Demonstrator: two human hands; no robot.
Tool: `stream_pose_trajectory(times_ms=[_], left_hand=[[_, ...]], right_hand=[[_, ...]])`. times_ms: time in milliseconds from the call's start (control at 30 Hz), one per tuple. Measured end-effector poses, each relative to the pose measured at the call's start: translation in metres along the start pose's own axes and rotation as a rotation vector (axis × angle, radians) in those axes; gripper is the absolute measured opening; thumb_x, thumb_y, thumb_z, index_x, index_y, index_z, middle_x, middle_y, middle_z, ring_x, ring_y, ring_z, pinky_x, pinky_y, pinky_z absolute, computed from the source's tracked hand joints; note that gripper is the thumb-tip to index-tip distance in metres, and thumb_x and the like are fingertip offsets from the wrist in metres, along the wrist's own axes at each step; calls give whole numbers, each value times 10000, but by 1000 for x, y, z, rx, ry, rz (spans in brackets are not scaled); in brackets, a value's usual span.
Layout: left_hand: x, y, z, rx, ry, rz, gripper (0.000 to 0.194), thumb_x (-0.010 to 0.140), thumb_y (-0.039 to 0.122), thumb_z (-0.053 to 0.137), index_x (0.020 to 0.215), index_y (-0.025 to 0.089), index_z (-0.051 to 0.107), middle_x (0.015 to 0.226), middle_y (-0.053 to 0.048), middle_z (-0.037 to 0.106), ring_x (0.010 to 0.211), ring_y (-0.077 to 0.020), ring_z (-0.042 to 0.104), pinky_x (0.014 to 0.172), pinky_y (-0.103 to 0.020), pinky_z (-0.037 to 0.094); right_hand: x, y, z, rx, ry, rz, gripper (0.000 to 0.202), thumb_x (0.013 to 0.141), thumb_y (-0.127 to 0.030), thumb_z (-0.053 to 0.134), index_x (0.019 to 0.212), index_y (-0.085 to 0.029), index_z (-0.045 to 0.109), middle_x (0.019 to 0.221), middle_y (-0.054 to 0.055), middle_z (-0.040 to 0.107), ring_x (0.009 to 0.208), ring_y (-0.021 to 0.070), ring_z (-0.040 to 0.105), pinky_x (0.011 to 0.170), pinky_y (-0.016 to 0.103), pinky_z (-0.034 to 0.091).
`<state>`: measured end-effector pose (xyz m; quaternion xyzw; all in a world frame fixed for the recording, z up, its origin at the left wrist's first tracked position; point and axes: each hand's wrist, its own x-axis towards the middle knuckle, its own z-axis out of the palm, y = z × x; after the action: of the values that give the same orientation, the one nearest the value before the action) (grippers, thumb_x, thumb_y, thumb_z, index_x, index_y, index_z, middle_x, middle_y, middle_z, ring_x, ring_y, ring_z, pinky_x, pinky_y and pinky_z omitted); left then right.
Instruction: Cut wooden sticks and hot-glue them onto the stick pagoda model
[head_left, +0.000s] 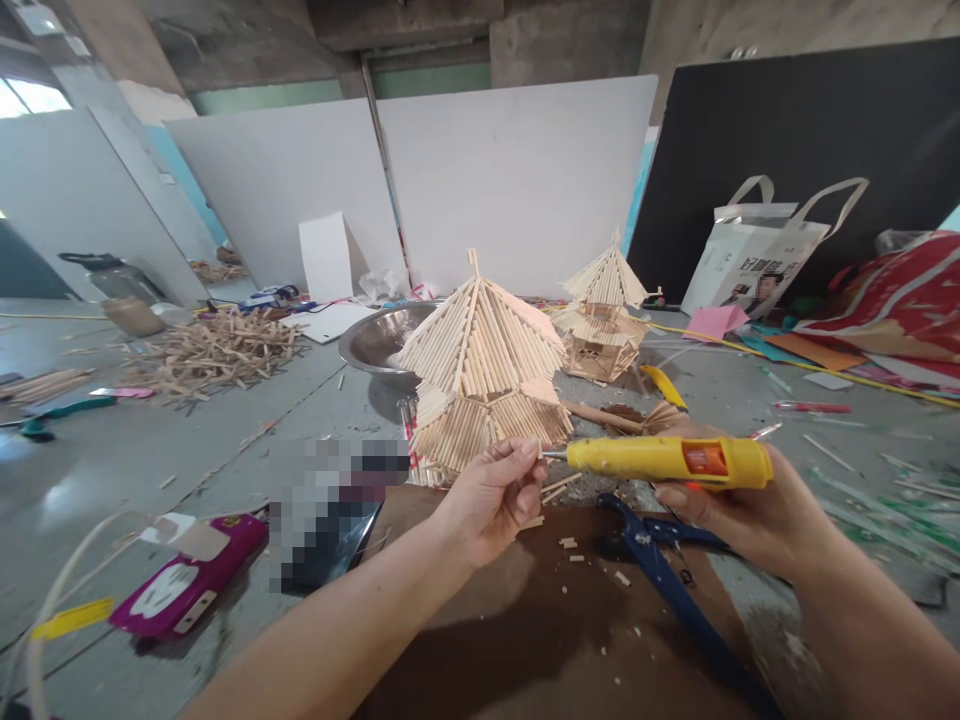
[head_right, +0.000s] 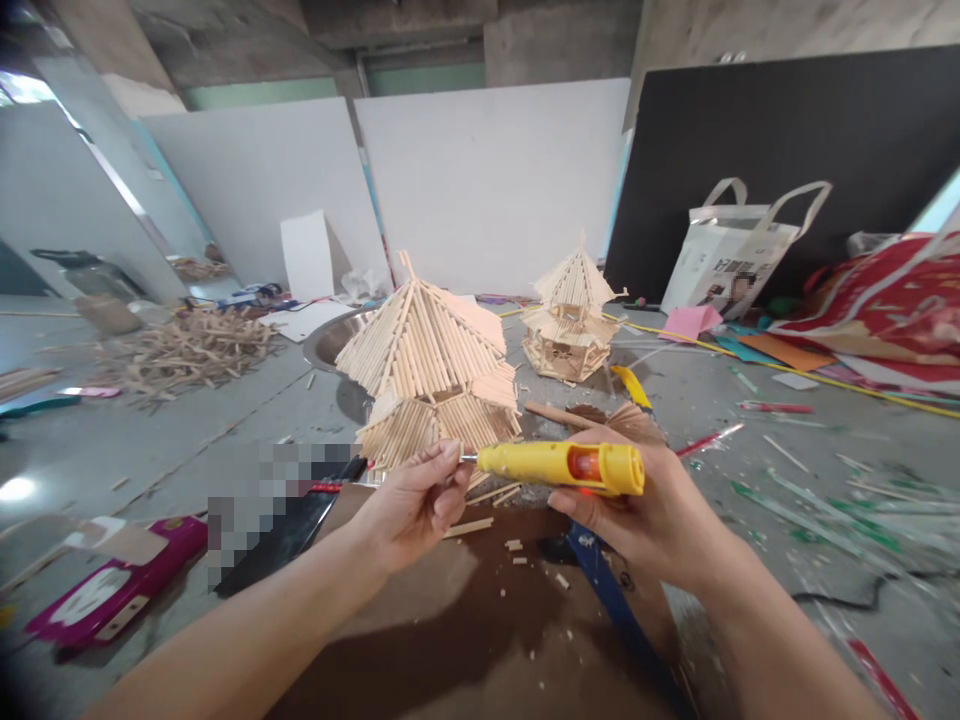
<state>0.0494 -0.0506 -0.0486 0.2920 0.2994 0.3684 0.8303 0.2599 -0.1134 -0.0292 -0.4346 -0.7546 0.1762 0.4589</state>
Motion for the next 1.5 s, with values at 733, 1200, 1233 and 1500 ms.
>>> stream_pose_trajectory(times_ms=[733, 1200, 1233, 1500], left_hand=[[0, -2, 1, 34, 6, 14, 192, 647, 235, 648, 635, 129, 488, 526, 37, 526, 335, 3, 373, 324, -112, 263], [0, -4, 1, 49, -11, 0, 249, 592, 234, 687, 614, 130, 462, 524, 38, 523, 334, 1, 387, 321, -110, 261], [-1, -4, 1, 54, -10, 4, 248, 593, 239, 686, 613, 130, 464, 522, 39, 522, 333, 2, 383, 321, -110, 259], [-1, -4, 2, 86, -38, 18, 214, 629, 255, 656, 614, 125, 485, 507, 44, 513, 309, 0, 373, 319, -115, 252]], right_hand=[[-2, 2, -1, -45, -61, 22, 199, 683, -242, 595, 881, -234, 574, 789, 26, 596, 660, 169, 552, 518, 259, 474], [0, 1, -3, -51, -36, -27, 169, 689, -227, 579, 856, -249, 592, 826, 26, 604, 719, 183, 564, 593, 295, 489], [0, 2, -3, -54, -36, -30, 174, 690, -223, 578, 862, -250, 589, 843, 27, 602, 731, 185, 563, 607, 300, 490], [-2, 4, -2, -98, -20, -44, 175, 686, -223, 582, 859, -241, 564, 824, 25, 586, 703, 171, 550, 584, 276, 482]])
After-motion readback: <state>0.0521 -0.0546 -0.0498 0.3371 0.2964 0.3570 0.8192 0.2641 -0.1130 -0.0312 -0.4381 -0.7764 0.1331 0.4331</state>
